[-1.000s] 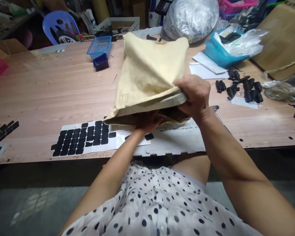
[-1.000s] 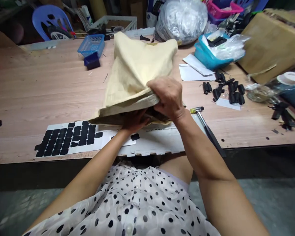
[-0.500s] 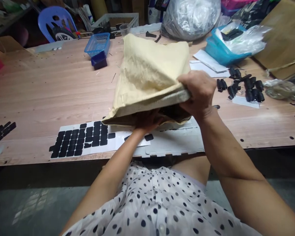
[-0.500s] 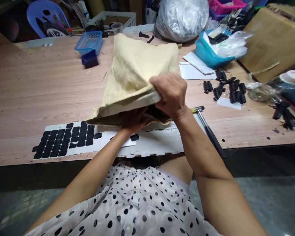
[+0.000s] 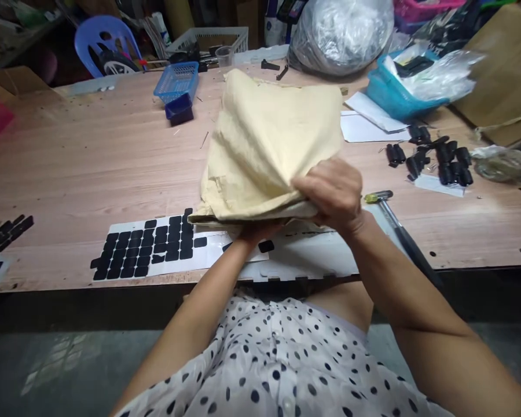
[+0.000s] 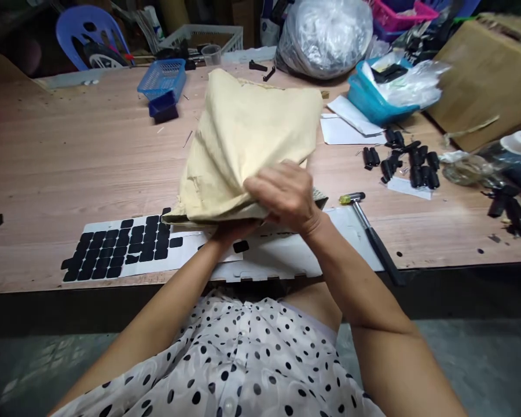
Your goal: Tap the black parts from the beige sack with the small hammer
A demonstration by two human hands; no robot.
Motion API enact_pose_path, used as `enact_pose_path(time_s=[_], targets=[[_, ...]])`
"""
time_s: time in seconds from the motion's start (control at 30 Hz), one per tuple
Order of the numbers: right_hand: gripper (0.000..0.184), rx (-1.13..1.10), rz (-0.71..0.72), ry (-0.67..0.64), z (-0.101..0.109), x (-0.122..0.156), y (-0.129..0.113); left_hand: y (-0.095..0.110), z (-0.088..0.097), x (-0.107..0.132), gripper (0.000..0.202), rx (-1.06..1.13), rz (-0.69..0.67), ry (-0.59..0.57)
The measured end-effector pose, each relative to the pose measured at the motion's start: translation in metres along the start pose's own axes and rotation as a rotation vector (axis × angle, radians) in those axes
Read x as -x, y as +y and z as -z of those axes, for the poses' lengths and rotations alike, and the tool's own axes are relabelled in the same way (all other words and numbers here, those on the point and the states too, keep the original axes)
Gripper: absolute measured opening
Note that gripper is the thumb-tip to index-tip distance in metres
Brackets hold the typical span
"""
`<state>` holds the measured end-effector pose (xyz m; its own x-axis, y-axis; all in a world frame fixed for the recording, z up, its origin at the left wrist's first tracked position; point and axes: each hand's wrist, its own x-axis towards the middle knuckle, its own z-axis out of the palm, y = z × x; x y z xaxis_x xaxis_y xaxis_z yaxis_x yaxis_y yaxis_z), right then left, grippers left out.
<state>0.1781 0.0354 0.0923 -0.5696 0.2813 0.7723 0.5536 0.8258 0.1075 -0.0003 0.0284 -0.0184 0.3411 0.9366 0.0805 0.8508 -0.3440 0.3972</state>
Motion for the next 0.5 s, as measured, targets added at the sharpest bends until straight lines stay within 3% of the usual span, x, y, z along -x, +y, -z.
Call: enact_pose_path(time_s=[0.13, 0.27, 0.33, 0.4, 0.5], targets=[[0.051, 0.186, -0.237, -0.069, -0.011, 0.000, 0.055, 0.008, 0.008, -0.012, 0.057, -0.032, 0.006, -0.058], [0.036, 0.230, -0.531, -0.174, -0.025, -0.004, 0.090, 0.009, 0.017, -0.013, 0.061, -0.021, 0.061, -0.078], [0.038, 0.227, -0.573, -0.151, -0.024, 0.000, 0.084, 0.005, 0.019, -0.008, 0.060, 0.012, 0.059, -0.063], [0.049, 0.225, -0.544, -0.087, -0.017, 0.011, 0.061, 0.000, 0.020, 0.002, 0.058, 0.032, 0.033, -0.029], [0.046, 0.147, -0.340, 0.000, -0.006, 0.036, 0.011, -0.008, 0.020, 0.023, 0.052, 0.030, -0.037, 0.038]])
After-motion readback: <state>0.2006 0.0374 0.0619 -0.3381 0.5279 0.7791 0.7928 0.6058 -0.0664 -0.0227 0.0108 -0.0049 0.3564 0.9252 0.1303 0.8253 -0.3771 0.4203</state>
